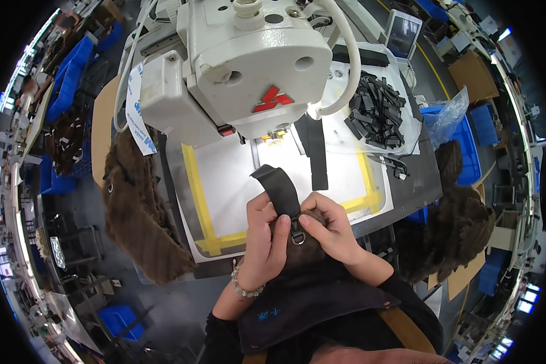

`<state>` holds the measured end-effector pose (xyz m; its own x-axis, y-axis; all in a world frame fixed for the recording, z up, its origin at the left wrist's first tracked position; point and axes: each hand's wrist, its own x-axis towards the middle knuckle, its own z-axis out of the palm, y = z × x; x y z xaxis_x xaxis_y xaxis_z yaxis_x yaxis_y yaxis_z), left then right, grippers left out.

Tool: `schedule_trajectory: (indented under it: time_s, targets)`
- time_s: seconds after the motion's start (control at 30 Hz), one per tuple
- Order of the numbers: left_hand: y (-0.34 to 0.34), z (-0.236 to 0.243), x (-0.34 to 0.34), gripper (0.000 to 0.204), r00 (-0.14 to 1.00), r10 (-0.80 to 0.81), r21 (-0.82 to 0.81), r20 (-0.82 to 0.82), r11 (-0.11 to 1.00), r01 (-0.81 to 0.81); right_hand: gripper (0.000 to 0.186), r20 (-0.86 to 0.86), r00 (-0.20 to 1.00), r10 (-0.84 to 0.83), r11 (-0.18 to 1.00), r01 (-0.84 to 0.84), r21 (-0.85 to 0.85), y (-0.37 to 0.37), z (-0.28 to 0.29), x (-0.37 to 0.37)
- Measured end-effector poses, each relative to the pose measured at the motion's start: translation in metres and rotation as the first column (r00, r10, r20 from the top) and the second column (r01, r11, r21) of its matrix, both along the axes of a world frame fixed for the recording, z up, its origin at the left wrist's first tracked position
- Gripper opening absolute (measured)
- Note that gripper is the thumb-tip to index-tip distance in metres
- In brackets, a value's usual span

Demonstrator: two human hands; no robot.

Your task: Sewing strips of textured material together using an industrial sewing machine in a workshop.

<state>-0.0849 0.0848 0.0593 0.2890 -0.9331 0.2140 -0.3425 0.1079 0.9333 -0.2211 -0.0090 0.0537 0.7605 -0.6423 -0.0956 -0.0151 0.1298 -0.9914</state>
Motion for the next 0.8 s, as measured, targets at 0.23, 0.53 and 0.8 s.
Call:
schedule_trajectory:
  time_s: [0.23,0.53,0.8]
  targets:
    - [0.003,-0.007,-0.004,0.028,0.995,0.099,-0.016,-0.027,0.995,-0.099,0.009,0.021,1.0,0.009,1.0,-0.009,0.021,0.001,0.005,0.003]
    - [-0.002,-0.008,-0.003,0.039,0.999,0.029,-0.017,-0.018,0.999,-0.029,0.013,0.053,0.999,-0.001,1.0,0.0,0.025,-0.002,-0.004,0.005]
    - [-0.002,-0.019,-0.002,0.037,0.986,0.074,0.017,-0.149,0.997,-0.072,0.02,-0.036,0.998,0.057,0.998,-0.057,-0.001,-0.002,-0.008,0.009]
